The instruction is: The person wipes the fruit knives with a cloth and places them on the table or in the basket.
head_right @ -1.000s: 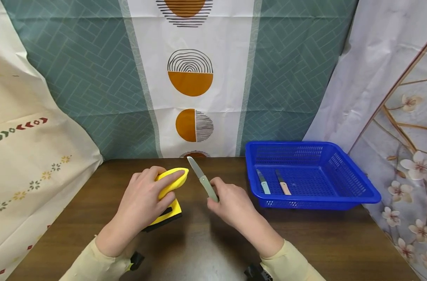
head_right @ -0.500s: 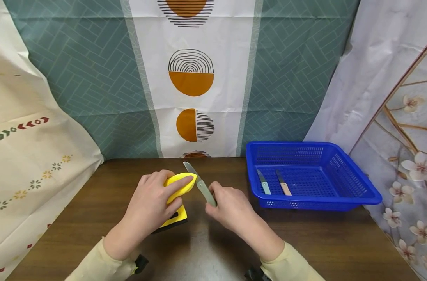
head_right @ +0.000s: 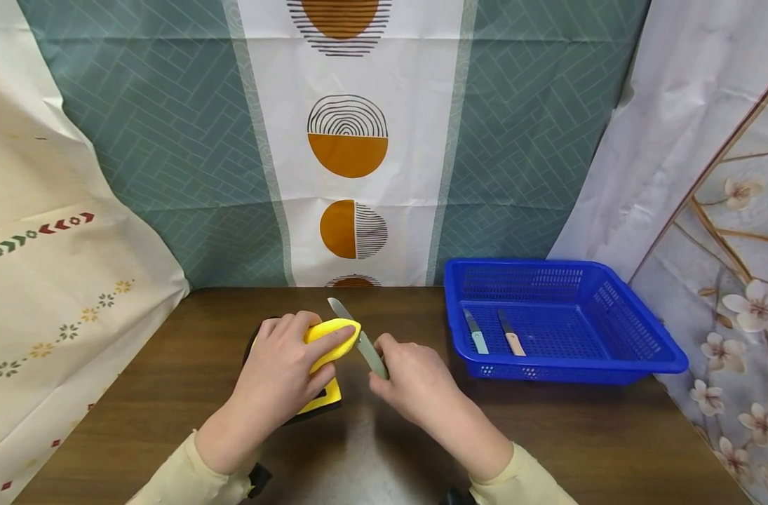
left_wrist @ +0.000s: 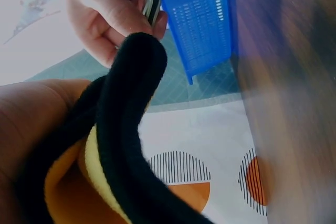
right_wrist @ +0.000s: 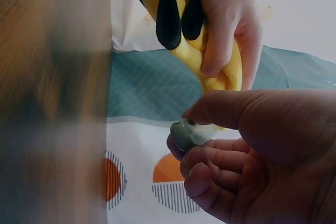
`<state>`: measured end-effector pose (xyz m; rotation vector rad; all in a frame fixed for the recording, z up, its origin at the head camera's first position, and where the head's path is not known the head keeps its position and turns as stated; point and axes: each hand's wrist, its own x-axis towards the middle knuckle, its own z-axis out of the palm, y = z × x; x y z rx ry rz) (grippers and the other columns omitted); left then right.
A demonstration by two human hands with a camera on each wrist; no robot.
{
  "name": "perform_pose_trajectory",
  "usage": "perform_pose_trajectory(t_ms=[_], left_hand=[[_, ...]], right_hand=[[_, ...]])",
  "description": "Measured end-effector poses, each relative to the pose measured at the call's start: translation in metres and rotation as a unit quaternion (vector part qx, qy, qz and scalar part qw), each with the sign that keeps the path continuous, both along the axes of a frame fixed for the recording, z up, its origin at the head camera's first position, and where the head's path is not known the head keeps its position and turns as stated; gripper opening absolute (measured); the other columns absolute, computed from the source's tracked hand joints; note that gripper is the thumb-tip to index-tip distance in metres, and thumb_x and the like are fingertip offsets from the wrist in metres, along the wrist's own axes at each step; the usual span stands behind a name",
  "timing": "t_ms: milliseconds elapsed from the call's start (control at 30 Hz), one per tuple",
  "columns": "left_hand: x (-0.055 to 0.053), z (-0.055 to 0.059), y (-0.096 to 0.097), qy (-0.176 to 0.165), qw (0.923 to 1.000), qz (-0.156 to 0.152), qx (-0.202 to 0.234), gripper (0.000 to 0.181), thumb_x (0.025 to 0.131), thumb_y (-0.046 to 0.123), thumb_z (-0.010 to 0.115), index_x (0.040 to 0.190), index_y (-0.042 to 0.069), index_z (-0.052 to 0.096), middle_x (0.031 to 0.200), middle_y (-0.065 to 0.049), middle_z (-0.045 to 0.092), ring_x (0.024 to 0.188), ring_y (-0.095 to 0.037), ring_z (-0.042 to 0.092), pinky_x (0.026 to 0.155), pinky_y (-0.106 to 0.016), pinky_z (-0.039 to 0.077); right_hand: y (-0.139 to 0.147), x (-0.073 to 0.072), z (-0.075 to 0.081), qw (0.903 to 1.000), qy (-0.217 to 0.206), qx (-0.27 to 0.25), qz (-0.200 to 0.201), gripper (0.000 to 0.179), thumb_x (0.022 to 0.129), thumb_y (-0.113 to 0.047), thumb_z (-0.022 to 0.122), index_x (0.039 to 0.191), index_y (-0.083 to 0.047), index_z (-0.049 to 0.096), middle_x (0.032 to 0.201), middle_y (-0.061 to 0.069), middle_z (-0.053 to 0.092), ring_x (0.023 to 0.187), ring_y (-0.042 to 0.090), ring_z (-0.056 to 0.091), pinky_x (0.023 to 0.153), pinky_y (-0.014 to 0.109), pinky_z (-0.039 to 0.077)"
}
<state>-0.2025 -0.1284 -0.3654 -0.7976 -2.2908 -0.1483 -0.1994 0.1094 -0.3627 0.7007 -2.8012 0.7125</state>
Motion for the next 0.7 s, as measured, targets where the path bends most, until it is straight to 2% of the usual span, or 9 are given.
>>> perform_pose_trajectory(t_ms=[333, 700], left_hand=[[-0.003, 0.001, -0.006, 0.009, 0.9996, 0.025, -0.009, 0.050, 0.088, 0.021, 0.083, 0.136, 0.032, 0.078, 0.107, -0.013, 0.064, 0.090, -0.033, 0.063, 0.084, -0.052, 0.050], [-0.008, 0.006, -0.017, -0.003, 0.9977, 0.067, 0.001, 0.051, 0.089, 0.024, 0.085, 0.139, 0.032, 0.077, 0.107, -0.015, 0.065, 0.092, -0.035, 0.062, 0.082, -0.052, 0.049]], right_hand=[[0.001, 0.002, -0.001, 0.9998, 0.012, 0.006, 0.012, 0.025, 0.093, -0.013, 0.086, 0.110, -0.010, 0.069, 0.068, -0.011, 0.053, 0.057, 0.006, 0.049, 0.051, 0.026, 0.042], [0.002, 0.003, -0.002, 0.9995, 0.020, 0.009, 0.024, 0.024, 0.093, -0.014, 0.086, 0.109, -0.011, 0.069, 0.068, -0.013, 0.051, 0.058, 0.005, 0.048, 0.051, 0.026, 0.041]])
